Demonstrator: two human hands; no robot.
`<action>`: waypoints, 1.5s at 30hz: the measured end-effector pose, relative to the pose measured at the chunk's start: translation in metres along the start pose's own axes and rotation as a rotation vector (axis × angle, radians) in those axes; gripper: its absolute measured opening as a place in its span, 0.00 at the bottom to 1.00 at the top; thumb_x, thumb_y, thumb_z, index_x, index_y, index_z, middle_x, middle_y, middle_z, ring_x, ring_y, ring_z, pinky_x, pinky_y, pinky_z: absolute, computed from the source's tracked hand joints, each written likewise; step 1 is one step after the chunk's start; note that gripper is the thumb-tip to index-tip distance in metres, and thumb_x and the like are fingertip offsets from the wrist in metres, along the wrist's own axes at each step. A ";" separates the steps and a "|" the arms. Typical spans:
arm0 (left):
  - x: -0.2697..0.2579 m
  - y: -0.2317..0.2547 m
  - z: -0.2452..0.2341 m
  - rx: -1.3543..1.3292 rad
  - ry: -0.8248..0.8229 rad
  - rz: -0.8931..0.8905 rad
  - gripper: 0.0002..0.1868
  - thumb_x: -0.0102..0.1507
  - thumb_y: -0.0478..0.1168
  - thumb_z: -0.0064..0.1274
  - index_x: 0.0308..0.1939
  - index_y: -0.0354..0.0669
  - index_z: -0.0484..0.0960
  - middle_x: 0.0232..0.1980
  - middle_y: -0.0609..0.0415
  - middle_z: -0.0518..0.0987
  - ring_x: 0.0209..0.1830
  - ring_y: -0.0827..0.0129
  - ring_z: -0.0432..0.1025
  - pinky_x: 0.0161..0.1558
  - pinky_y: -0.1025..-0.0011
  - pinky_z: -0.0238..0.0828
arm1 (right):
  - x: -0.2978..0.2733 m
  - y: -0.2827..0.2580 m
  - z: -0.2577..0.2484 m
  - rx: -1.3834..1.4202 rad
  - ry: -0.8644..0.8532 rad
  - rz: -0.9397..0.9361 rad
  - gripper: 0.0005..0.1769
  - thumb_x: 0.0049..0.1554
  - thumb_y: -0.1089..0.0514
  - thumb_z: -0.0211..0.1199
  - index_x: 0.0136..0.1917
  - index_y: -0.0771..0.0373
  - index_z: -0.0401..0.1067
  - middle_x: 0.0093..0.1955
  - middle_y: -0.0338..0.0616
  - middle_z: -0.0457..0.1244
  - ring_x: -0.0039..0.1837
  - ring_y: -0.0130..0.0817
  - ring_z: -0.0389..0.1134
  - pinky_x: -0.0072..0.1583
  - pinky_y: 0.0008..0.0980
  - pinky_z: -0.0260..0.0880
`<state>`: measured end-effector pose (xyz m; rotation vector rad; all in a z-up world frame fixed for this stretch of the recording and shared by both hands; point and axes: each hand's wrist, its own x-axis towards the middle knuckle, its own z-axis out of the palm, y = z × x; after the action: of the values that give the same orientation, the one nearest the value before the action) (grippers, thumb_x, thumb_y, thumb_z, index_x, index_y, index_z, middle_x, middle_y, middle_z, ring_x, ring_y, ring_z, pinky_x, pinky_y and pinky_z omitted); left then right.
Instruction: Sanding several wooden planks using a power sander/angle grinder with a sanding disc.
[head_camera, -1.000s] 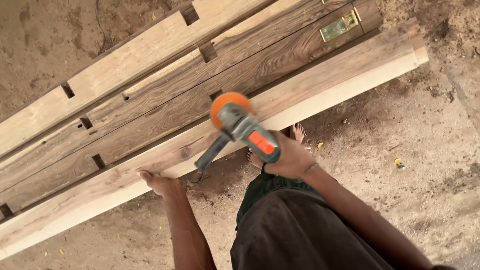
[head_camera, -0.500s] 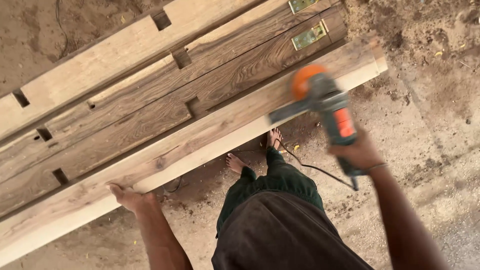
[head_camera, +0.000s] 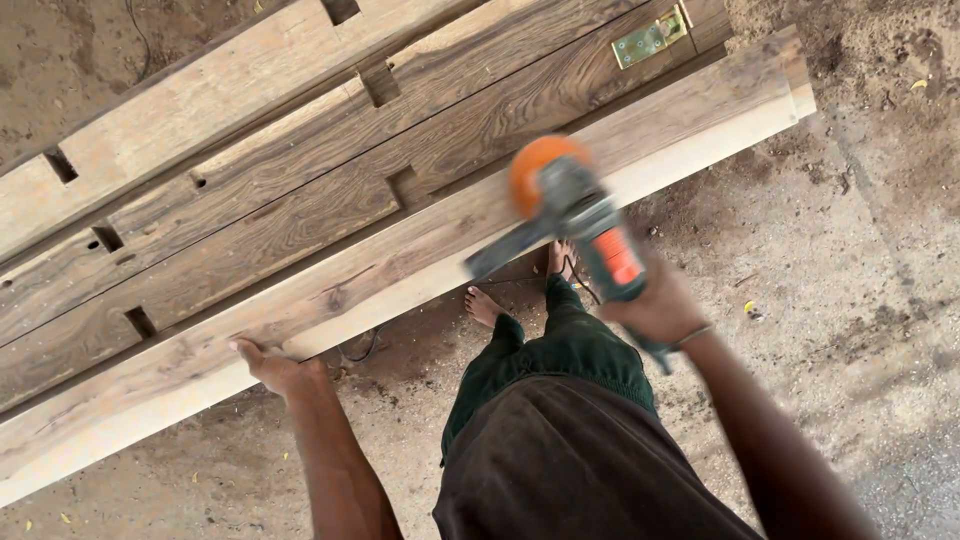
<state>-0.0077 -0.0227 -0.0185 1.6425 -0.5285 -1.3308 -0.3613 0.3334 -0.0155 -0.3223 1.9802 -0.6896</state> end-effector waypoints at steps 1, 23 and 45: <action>-0.021 0.010 0.012 0.257 0.175 -0.032 0.38 0.71 0.64 0.31 0.80 0.53 0.49 0.82 0.52 0.49 0.83 0.55 0.42 0.75 0.40 0.34 | -0.004 -0.007 0.017 -0.066 -0.010 -0.044 0.54 0.36 0.51 0.81 0.70 0.64 0.59 0.56 0.52 0.68 0.55 0.43 0.74 0.60 0.44 0.75; 0.059 -0.030 -0.045 -0.232 -0.254 0.073 0.37 0.67 0.63 0.38 0.76 0.50 0.59 0.79 0.50 0.63 0.77 0.52 0.60 0.75 0.47 0.58 | -0.051 -0.025 0.018 -0.178 -0.044 -0.259 0.53 0.34 0.52 0.73 0.72 0.61 0.61 0.57 0.55 0.69 0.57 0.48 0.73 0.62 0.41 0.72; -0.005 -0.003 0.006 0.336 0.152 0.020 0.42 0.67 0.70 0.23 0.81 0.59 0.43 0.85 0.55 0.40 0.84 0.56 0.32 0.75 0.39 0.20 | -0.026 0.008 -0.096 -0.116 0.056 -0.014 0.52 0.30 0.56 0.74 0.70 0.54 0.67 0.54 0.49 0.72 0.56 0.42 0.74 0.58 0.42 0.72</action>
<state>-0.0149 -0.0196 -0.0179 1.9878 -0.7035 -1.1350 -0.4317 0.3846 0.0334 -0.3908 2.0773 -0.5989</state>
